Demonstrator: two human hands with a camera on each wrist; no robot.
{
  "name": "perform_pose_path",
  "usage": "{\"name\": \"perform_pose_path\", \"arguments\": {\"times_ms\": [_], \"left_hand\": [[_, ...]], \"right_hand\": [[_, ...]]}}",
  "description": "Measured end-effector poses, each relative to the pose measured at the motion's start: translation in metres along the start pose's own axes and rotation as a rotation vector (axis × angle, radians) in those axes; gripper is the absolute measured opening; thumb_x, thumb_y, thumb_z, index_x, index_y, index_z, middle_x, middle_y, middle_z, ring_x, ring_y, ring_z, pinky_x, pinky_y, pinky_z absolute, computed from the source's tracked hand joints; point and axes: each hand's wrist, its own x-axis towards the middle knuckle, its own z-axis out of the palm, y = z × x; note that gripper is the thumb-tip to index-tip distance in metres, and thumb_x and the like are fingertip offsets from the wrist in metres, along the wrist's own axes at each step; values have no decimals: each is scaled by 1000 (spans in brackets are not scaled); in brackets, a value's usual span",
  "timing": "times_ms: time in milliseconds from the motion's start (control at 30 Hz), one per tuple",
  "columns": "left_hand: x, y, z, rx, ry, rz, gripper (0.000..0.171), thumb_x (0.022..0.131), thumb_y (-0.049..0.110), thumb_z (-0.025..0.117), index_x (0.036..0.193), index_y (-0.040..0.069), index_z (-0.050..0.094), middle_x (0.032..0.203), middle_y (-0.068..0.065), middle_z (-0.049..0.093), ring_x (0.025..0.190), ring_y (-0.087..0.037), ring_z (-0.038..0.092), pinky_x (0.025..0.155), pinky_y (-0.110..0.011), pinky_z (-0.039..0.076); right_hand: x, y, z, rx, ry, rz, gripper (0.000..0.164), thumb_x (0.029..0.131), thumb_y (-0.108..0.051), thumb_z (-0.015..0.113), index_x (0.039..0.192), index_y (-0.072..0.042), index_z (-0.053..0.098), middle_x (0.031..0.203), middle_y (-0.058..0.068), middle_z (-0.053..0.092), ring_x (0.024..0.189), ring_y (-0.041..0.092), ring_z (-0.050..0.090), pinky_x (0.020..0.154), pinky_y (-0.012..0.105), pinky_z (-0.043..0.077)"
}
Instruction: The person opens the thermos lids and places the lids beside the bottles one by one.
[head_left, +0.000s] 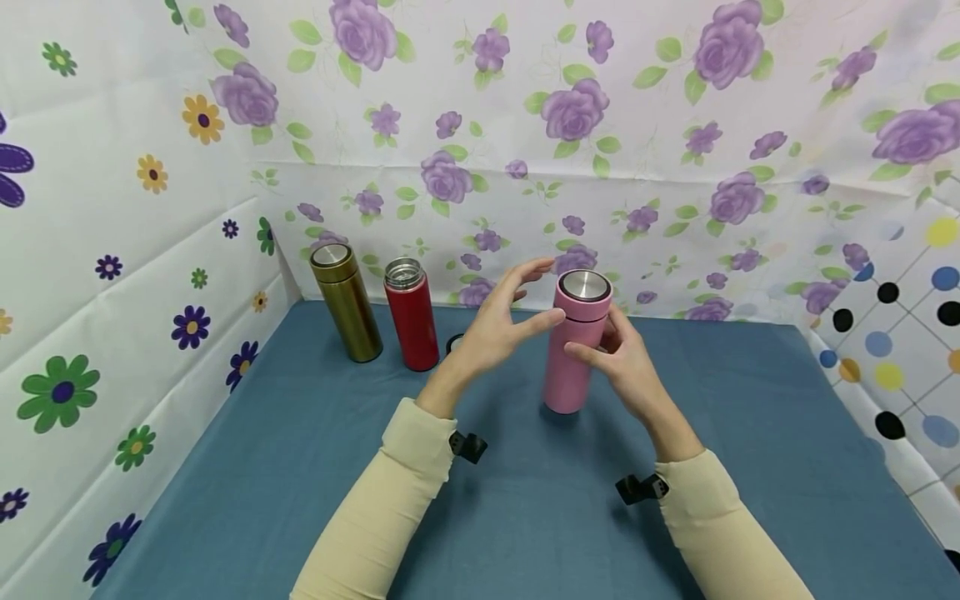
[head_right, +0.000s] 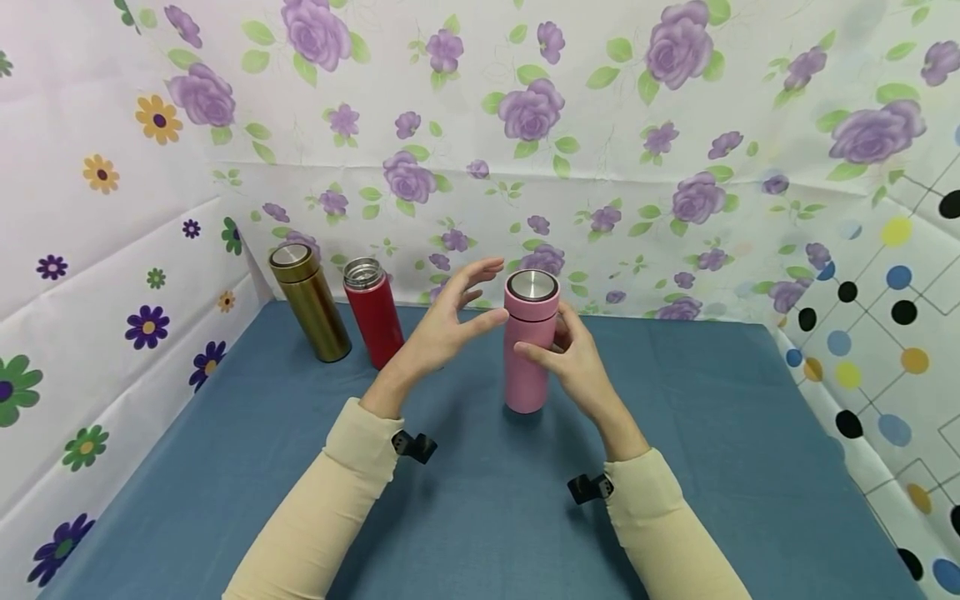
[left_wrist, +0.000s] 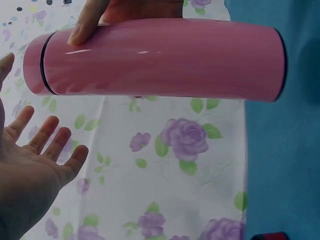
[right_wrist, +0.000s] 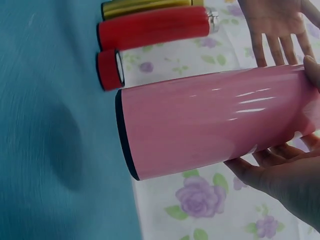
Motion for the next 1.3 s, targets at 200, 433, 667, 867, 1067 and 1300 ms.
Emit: {"name": "perform_pose_path", "arguments": {"times_ms": [200,433,667,867,1067,1300], "left_hand": [[1,9,-2,42,5,49,77,96,61,67,158,23,43,158,6,42,146,-13,37,120,-46,31],[-1,10,1,88,9,113,71,97,58,67,155,21,49,159,0,41,147,-12,36,120,-53,31],[-3,12,6,140,27,177,57,98,28,75,151,19,54,158,-2,42,147,-14,37,120,-52,33],[-3,14,11,139,38,237,50,99,27,74,145,15,60,156,-4,46,147,-16,39,119,-49,36],[-2,14,14,133,42,261,42,97,16,77,137,12,66,153,-6,48,147,-17,39,118,-46,38],[0,13,18,113,32,262,42,95,7,76,136,10,67,152,-11,50,149,-19,37,117,-45,39]], "right_hand": [[-1,-2,7,31,-24,14,73,97,-19,76,159,-25,38,134,12,63,116,29,63,93,36,55],[-4,-4,7,43,-47,30,75,96,-21,77,159,-29,38,132,12,63,117,32,63,94,41,56],[-6,-7,7,48,-56,18,74,96,-20,77,158,-28,39,134,12,63,117,31,63,94,42,56],[-8,-8,9,68,-72,7,71,96,-18,76,157,-26,41,134,12,63,117,32,63,93,42,57],[-8,-8,8,75,-81,-5,73,96,-18,76,158,-27,39,136,12,63,118,32,63,94,43,57],[-9,-9,7,77,-78,-7,72,96,-20,76,158,-27,39,137,11,62,118,32,63,94,43,57]]}}
